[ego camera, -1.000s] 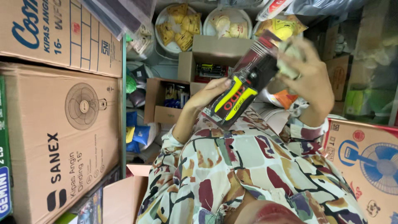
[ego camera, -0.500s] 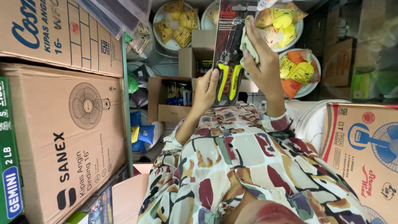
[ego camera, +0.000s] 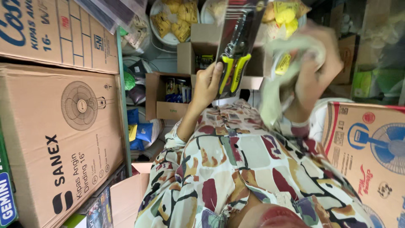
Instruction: The person wipes down various packaged tools, including pliers and a crimper, with a cloth and moves them between boxes and shelves in a cluttered storage area.
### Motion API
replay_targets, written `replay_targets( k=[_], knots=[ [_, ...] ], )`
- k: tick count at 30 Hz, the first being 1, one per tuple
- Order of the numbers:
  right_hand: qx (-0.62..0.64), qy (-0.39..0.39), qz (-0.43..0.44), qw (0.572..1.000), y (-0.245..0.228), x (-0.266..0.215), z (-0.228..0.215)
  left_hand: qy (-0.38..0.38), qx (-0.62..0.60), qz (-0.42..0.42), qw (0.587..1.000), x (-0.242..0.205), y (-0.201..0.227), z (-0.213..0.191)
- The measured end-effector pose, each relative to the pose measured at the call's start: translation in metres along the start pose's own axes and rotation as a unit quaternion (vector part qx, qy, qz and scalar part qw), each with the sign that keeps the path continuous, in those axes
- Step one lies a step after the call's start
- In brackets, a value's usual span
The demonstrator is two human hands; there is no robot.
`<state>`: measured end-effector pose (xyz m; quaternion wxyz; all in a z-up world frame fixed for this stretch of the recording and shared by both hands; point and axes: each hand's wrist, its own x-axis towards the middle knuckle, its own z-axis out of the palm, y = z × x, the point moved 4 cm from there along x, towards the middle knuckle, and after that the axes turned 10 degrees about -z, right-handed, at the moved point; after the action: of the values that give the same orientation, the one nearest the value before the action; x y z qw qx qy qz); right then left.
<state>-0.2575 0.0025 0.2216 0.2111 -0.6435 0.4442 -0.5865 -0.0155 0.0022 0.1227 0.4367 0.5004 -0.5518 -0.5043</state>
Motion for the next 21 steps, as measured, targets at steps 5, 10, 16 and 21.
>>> replay_targets(
  k=[5,10,16,21],
  knots=[
    [-0.24,-0.118,-0.101,0.958,0.001,0.024,0.057,0.007,0.053,-0.009,0.999,-0.008,0.006,0.024],
    [-0.209,-0.254,-0.111,0.938,-0.026,0.0,0.087,0.052,0.07,-0.009,0.996,0.002,0.004,0.009],
    [-0.17,-0.251,-0.136,0.943,-0.031,-0.032,0.077,0.051,0.036,0.045,0.997,-0.002,0.001,0.013],
    [-0.088,-0.301,-0.135,0.94,-0.009,-0.077,0.085,0.132,-0.054,0.0,0.99,0.009,-0.005,-0.01]
  ],
)
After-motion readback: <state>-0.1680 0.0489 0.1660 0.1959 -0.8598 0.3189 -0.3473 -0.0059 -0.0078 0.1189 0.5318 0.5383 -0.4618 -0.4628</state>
